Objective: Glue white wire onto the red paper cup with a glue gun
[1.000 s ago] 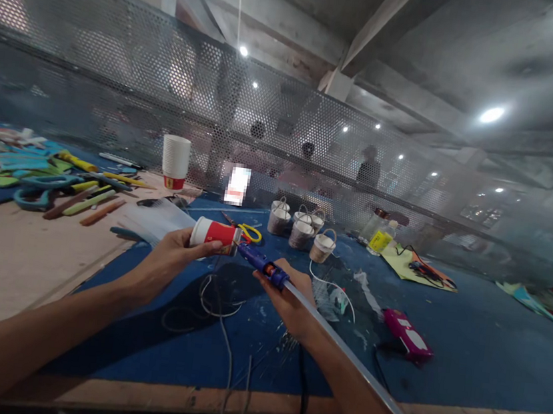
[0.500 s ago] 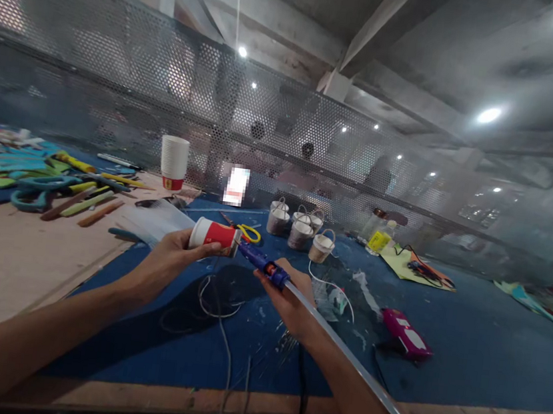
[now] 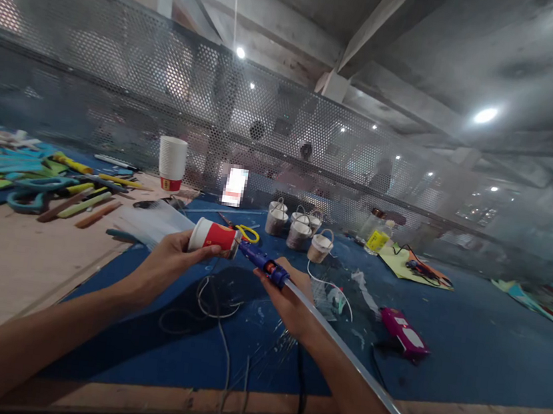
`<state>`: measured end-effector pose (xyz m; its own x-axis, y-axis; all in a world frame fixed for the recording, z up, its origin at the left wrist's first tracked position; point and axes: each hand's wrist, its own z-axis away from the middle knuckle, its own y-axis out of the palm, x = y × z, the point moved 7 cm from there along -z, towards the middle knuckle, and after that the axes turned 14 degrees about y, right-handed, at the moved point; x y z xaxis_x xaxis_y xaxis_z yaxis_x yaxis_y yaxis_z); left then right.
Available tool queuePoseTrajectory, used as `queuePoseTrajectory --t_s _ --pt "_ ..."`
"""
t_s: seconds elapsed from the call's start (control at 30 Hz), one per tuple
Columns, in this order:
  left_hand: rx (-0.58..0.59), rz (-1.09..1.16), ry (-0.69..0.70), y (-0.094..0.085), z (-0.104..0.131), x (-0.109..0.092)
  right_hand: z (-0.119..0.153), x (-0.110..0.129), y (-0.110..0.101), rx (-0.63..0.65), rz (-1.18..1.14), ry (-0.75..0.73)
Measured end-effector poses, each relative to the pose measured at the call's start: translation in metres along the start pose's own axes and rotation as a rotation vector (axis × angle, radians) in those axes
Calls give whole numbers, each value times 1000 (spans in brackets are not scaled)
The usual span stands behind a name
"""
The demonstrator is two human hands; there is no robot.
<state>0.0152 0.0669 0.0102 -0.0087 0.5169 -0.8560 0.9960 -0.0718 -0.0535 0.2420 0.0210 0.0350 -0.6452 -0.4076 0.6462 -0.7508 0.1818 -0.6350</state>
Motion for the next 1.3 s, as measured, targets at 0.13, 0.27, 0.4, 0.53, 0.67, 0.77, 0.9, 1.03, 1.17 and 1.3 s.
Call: queuePoseTrajectory --t_s 0.13,0.27,0.4,0.53,0.67,0.77,0.9,1.03,1.17,1.3 --pt "13 -12 12 1 1 -2 0 -1 0 -6 1 26" --pt "0 -35 5 0 2 -2 0 -2 -1 -26 -11 36" --pt "9 -35 18 0 1 0 0 -3 0 -21 -13 35" --pt "12 -29 26 -1 1 0 0 -2 0 -15 -28 31" --pt "1 -37 29 -2 1 -2 0 0 1 -1 -26 23" --pt "-12 -35 12 -3 0 -1 0 0 3 17 -26 21" --pt "-45 30 -16 -3 0 -1 -2 -6 8 52 -68 90" --pt "-79 70 -43 -5 0 -4 -9 -21 14 107 -254 304" --pt "-75 115 -33 -4 -1 -5 -20 -32 12 108 -499 404" --pt "-94 141 -49 -4 -2 -4 -29 -54 17 142 -713 529"
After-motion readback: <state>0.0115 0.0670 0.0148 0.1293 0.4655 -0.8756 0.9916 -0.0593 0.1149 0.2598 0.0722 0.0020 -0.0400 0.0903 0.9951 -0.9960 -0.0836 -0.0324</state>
